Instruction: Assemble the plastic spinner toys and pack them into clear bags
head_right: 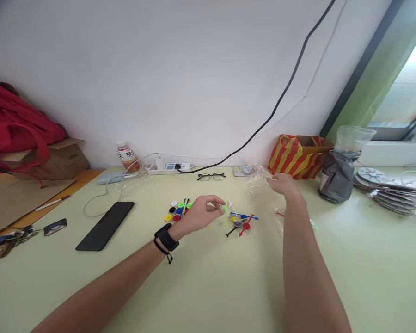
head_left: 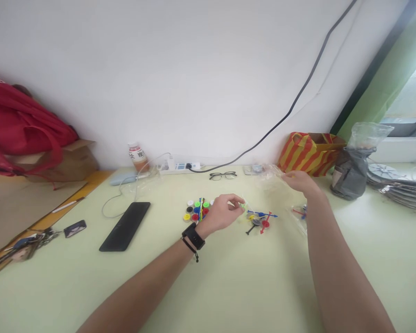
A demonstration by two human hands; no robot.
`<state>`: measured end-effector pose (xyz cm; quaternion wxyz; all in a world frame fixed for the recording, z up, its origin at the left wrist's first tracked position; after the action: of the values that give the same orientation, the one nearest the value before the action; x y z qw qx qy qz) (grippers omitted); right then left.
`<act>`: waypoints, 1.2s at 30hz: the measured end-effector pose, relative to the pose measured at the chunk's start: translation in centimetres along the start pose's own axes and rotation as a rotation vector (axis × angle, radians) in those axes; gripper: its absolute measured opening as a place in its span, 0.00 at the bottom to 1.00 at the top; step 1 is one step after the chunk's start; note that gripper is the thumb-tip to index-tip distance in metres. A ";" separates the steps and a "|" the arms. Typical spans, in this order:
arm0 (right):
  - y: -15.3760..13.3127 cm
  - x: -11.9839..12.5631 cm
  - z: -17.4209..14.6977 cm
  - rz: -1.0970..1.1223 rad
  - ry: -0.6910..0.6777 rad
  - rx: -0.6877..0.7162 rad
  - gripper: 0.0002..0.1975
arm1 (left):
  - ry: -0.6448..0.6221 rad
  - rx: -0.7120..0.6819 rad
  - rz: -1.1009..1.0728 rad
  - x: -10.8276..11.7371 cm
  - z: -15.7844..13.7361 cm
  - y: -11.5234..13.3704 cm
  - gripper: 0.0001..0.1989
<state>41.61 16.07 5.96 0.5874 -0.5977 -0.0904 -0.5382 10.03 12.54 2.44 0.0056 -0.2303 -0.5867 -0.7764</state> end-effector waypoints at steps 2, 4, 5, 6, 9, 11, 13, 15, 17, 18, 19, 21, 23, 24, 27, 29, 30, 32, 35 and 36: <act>-1.1 -0.3 -0.2 0.004 -0.096 0.033 0.17 | 0.034 0.011 -0.021 1.0 0.5 0.5 0.11; -3.3 -1.1 -1.3 0.033 -0.279 0.134 0.16 | 0.053 0.034 -0.051 2.1 1.2 1.3 0.12; -4.8 -1.9 -2.4 0.040 -0.422 0.218 0.16 | 0.042 0.048 -0.064 2.6 1.6 1.7 0.13; -6.3 -2.7 -3.7 0.022 -0.551 0.308 0.17 | 0.044 0.057 -0.080 3.2 2.1 2.2 0.14; -9.5 -4.7 -7.9 -0.053 -0.763 0.514 0.17 | 0.066 0.005 -0.149 4.8 3.5 3.8 0.15; -10.0 -5.7 -9.9 -0.145 -0.874 0.574 0.15 | 0.080 0.010 -0.189 5.5 4.4 4.3 0.15; -9.6 -5.7 -10.7 -0.229 -0.970 0.554 0.14 | 0.084 0.028 -0.209 6.0 5.0 4.2 0.16; -9.4 -4.7 -10.5 -0.220 -0.967 0.523 0.12 | 0.068 0.021 -0.206 6.0 5.3 3.8 0.17; -10.1 -3.2 -9.7 -0.062 -0.852 0.500 0.11 | 0.006 -0.018 -0.187 5.7 5.4 3.5 0.18; -10.7 -2.6 -9.4 0.063 -0.784 0.469 0.12 | -0.035 -0.044 -0.177 5.4 5.3 3.5 0.19; -11.2 -2.2 -9.3 0.199 -0.728 0.422 0.14 | -0.071 -0.068 -0.167 5.1 5.2 3.4 0.19; -12.1 -2.3 -9.5 0.456 -0.686 0.318 0.15 | -0.121 -0.111 -0.153 4.6 5.0 3.4 0.18; -12.8 -3.2 -10.1 0.639 -0.718 0.283 0.12 | -0.124 -0.142 -0.129 4.3 4.8 3.3 0.15; -13.0 -3.8 -10.5 0.697 -0.737 0.275 0.10 | -0.120 -0.155 -0.109 4.2 4.7 3.3 0.14; -13.0 -5.2 -11.0 0.767 -0.796 0.245 0.07 | -0.110 -0.196 -0.042 4.3 4.5 2.9 0.11; -12.9 -5.8 -11.0 0.766 -0.823 0.246 0.07 | -0.120 -0.217 -0.026 4.4 4.4 2.7 0.10; -12.8 -6.0 -11.1 0.756 -0.833 0.255 0.07 | -0.131 -0.221 -0.033 4.4 4.4 2.5 0.09; -12.7 -6.4 -11.1 0.699 -0.838 0.271 0.06 | -0.167 -0.221 -0.058 4.1 4.3 2.1 0.08; -12.3 -7.2 -11.4 0.581 -0.872 0.292 0.04 | -0.213 -0.216 -0.050 3.3 4.1 1.6 0.07; -12.2 -7.4 -11.4 0.559 -0.886 0.297 0.04 | -0.213 -0.212 -0.033 3.1 4.0 1.4 0.07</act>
<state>23.45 14.39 4.69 0.6921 -0.6790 -0.2418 -0.0395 9.07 16.57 5.68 -0.0939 -0.3011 -0.5025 -0.8050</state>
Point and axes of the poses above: each hand's wrist, its own z-axis towards the middle knuckle, its own x-axis out of the back of the hand, y = z × x, the point moved 5 cm from there along z, towards the middle knuckle, and after that the axes turned 10 degrees about y, right-handed, at the moved point
